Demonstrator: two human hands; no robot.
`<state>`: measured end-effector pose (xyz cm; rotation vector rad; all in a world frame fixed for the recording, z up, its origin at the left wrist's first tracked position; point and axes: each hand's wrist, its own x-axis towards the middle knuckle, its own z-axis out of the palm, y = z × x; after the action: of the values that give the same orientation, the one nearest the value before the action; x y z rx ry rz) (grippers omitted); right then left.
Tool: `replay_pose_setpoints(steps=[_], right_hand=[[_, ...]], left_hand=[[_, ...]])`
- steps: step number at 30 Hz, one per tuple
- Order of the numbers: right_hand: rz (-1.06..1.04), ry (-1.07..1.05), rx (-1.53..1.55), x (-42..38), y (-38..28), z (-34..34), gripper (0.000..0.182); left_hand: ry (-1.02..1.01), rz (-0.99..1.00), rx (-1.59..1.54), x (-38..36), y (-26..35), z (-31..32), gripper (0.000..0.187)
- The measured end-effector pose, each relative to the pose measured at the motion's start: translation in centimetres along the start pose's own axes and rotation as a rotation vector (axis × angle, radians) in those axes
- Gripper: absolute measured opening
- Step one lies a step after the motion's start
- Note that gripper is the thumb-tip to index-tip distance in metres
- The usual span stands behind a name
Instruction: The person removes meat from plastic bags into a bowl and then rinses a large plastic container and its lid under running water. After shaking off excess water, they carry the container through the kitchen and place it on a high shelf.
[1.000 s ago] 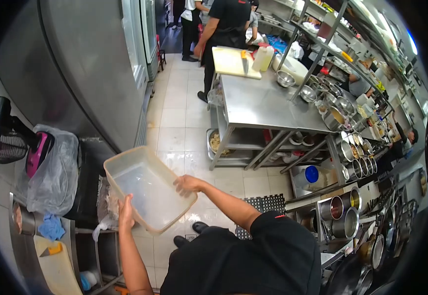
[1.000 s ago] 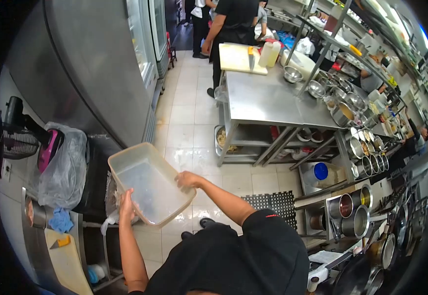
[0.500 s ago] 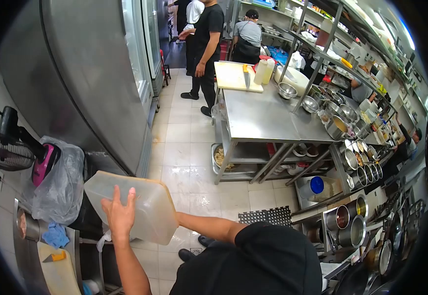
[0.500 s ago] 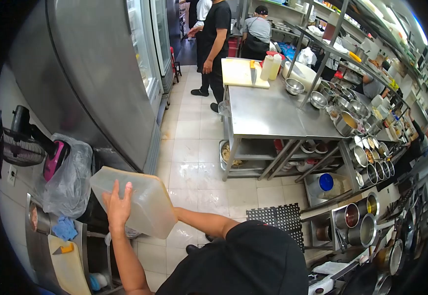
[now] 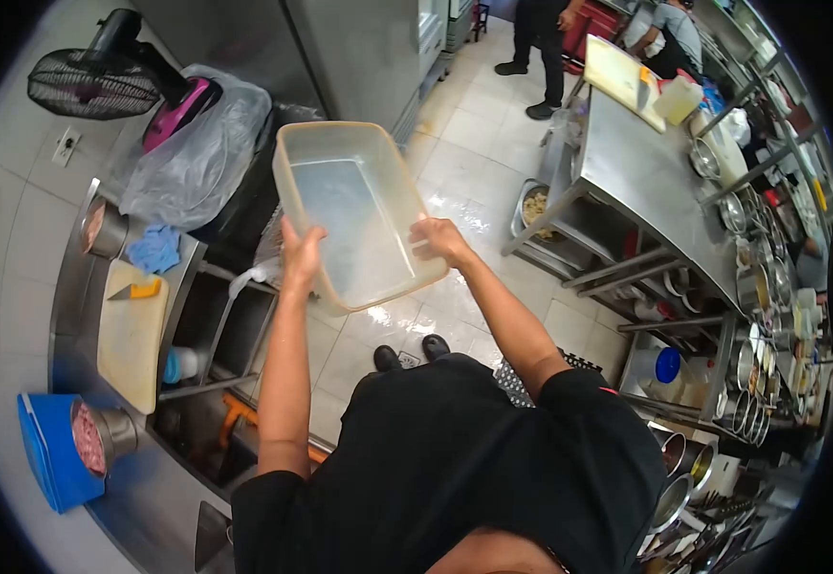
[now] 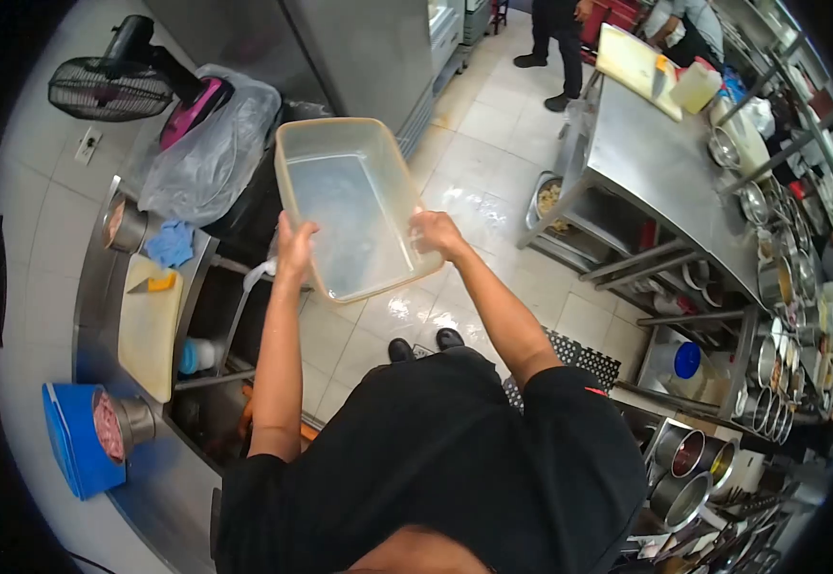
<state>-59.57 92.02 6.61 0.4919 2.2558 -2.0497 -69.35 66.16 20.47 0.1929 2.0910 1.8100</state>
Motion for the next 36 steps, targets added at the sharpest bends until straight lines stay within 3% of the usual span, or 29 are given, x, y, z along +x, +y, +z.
replay_pose_setpoints(steps=[1, 4, 6, 15, 16, 17, 18, 19, 20, 21, 22, 23, 25, 26, 27, 28, 31, 33, 34, 36], right_hand=[[0.201, 0.061, 0.24, -1.7, -2.5, 0.1, 0.052], [0.254, 0.133, 0.408, -1.9, -0.3, 0.6, 0.049], [0.277, 0.149, 0.424, -2.6, -0.1, 0.8, 0.05], [0.365, 0.094, 0.47, -3.3, 2.1, 2.1, 0.044], [0.307, 0.092, 0.293, -2.5, 4.9, 2.4, 0.038], [0.072, -0.171, -0.311, -0.9, 8.7, 1.6, 0.032], [-0.476, -0.059, -0.947, 3.3, 19.1, 1.2, 0.032], [-0.076, 0.093, -0.318, -1.6, 8.7, 1.5, 0.038], [0.203, 0.078, 0.061, -1.3, 8.4, 1.4, 0.044], [0.264, 0.041, 0.064, -2.3, 6.8, 1.1, 0.045], [0.286, -0.034, 0.21, -2.9, 5.9, 0.4, 0.044], [0.283, -0.015, 0.274, -3.3, 4.9, 0.2, 0.059], [0.273, 0.002, 0.209, -2.6, 3.1, -1.4, 0.057], [0.28, 0.006, 0.148, -2.5, 3.0, -2.0, 0.055], [0.234, -0.009, 0.304, -2.1, 2.9, -2.1, 0.053], [0.235, -0.001, 0.304, -1.9, 2.9, -2.4, 0.053], [0.264, 0.023, 0.156, -3.7, -0.8, -2.8, 0.046], [-0.157, 0.227, -0.424, -5.3, -2.0, -2.7, 0.042], [-0.159, 0.228, -0.426, -6.0, -2.5, -2.6, 0.042], [-0.671, 0.213, -0.58, -7.7, -3.7, -2.3, 0.041]], left_hand=[[0.012, -0.008, 0.008, -0.2, -0.1, 0.5, 0.086], [0.057, 0.086, -0.001, -1.0, -1.3, 1.1, 0.083], [0.075, 0.177, -0.013, -1.1, -1.5, 1.6, 0.084], [0.085, 0.057, 0.009, -3.4, -1.0, 2.3, 0.083], [0.136, 0.141, 0.234, -2.4, -3.6, 1.2, 0.079], [0.094, 0.088, 0.174, -2.5, -4.1, 1.1, 0.076], [0.088, 0.143, 0.232, -1.9, -5.5, 1.0, 0.075], [0.071, 0.116, 0.104, -0.3, -8.2, 0.4, 0.076], [0.013, 0.108, 0.035, -0.6, -8.1, 0.2, 0.078], [0.036, 0.043, 0.033, -0.1, -9.7, -0.2, 0.08], [0.03, -0.022, 0.027, -2.5, -6.4, 0.9, 0.082], [0.044, -0.06, 0.021, -1.9, -7.9, 0.6, 0.075], [0.055, -0.106, 0.015, -1.7, -8.8, 1.0, 0.069], [0.062, -0.233, -0.024, -2.6, -7.6, 1.8, 0.067], [0.069, -0.362, -0.059, -3.2, -7.0, 2.3, 0.065], [0.06, -0.362, -0.059, -3.0, -7.2, 2.3, 0.065], [-0.064, -0.505, -0.134, -2.3, -9.8, 1.0, 0.067], [-0.032, -0.709, -0.297, -1.8, -12.5, 0.3, 0.068], [-0.033, -0.706, -0.299, -1.9, -13.3, 0.1, 0.068], [0.016, -0.846, -0.478, -3.6, -12.5, 0.1, 0.062]])
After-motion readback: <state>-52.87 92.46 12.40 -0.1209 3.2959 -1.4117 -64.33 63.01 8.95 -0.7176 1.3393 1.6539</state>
